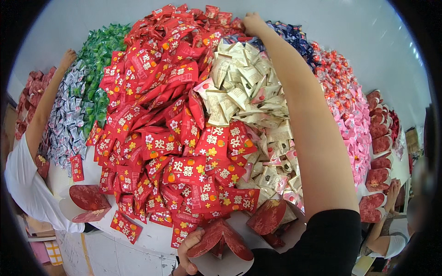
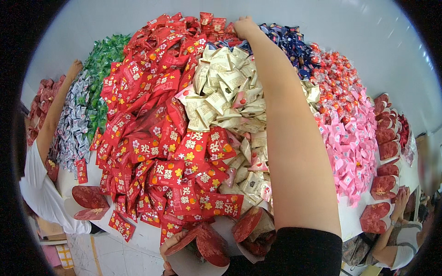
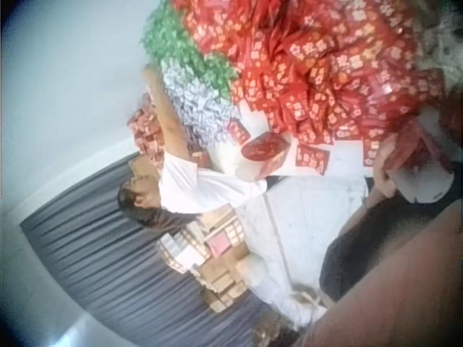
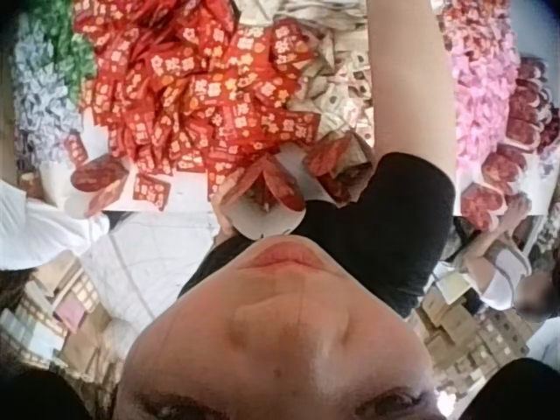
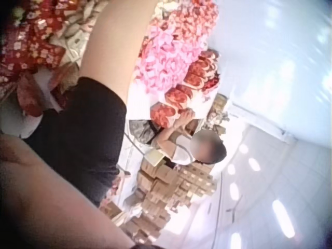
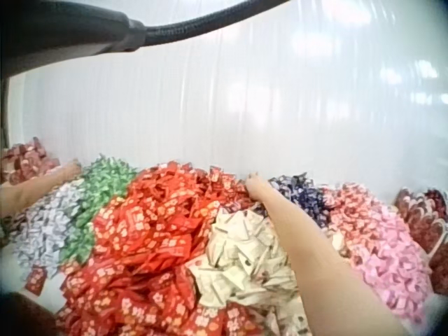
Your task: The person assembles small gift boxes by placing assorted wrapped candies and red packets into open cardboard containers. They then close the boxes and tie them with red ribbons. The process is repeated continuously with multiple boxes.
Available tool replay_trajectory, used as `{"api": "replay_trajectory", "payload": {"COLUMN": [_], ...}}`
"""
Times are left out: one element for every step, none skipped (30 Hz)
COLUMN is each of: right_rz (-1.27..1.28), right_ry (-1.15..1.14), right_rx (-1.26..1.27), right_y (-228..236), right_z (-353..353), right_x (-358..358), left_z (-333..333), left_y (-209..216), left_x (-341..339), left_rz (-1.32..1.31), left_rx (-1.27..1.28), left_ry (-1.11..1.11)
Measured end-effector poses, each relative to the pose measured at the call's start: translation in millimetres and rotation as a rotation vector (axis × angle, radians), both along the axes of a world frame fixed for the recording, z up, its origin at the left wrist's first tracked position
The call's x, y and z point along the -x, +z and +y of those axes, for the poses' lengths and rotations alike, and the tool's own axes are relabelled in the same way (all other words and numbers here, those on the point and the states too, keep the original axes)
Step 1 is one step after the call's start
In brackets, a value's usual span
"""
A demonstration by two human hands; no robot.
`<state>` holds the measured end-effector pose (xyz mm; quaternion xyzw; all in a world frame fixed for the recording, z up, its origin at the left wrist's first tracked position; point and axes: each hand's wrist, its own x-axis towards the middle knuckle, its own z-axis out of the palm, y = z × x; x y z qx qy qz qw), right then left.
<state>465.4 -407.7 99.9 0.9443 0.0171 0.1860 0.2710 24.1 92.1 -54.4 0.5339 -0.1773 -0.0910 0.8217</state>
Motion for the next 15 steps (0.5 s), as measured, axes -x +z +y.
{"api": "replay_trajectory", "payload": {"right_rz": [-0.085,-0.136,-0.187,-0.236,-0.148,-0.178,-0.212,-0.246,-0.249,-0.124,-0.152,-0.202,-0.297,-0.419,-0.548], "right_ry": [0.079,0.120,0.158,0.192,0.140,0.154,0.169,0.202,0.254,0.310,0.342,0.359,0.425,0.474,0.524], "right_rx": [-0.139,-0.378,-0.611,-0.845,-1.128,-1.386,-1.645,-1.908,-2.075,-2.147,-2.266,-2.377,-2.417,-2.431,-2.416], "right_y": [-10.3,-9.8,-5.3,-0.7,8.9,13.0,15.8,23.5,35.4,36.6,42.6,48.2,43.1,41.6,49.8], "right_z": [-26.5,-25.7,-23.5,-21.4,-26.8,-31.3,-36.5,-30.9,-11.2,-23.0,-20.6,-24.6,-80.2,-143.4,-205.4], "right_x": [-20.6,-16.4,-8.4,-0.1,5.8,13.9,23.7,35.2,56.1,55.5,69.4,91.0,88.7,102.8,130.0], "left_z": [0.4,-0.1,-0.9,-1.7,-1.7,-2.2,-2.4,-1.8,0.3,2.3,3.3,3.8,5.5,6.8,8.0], "left_y": [0.5,1.7,2.9,3.6,4.4,6.1,4.6,4.6,2.5,-0.2,-3.2,-5.9,-9.3,-19.3,-32.7], "left_x": [-0.3,-0.6,-1.1,-2.7,-3.5,-5.1,-4.2,-2.9,-0.1,2.7,4.9,5.2,0.2,-2.6,-3.7], "left_rz": [-0.004,-0.008,-0.017,-0.025,-0.030,-0.039,-0.031,-0.028,-0.026,-0.024,-0.020,-0.004,-0.061,-0.066,-0.067], "left_rx": [-0.003,-0.006,-0.010,-0.011,-0.010,-0.015,0.000,0.007,0.012,0.017,0.022,0.031,-0.048,-0.048,-0.034], "left_ry": [0.002,0.013,0.022,0.031,0.025,0.027,0.020,0.025,0.023,0.021,0.015,-0.010,-0.055,-0.070,-0.097]}}
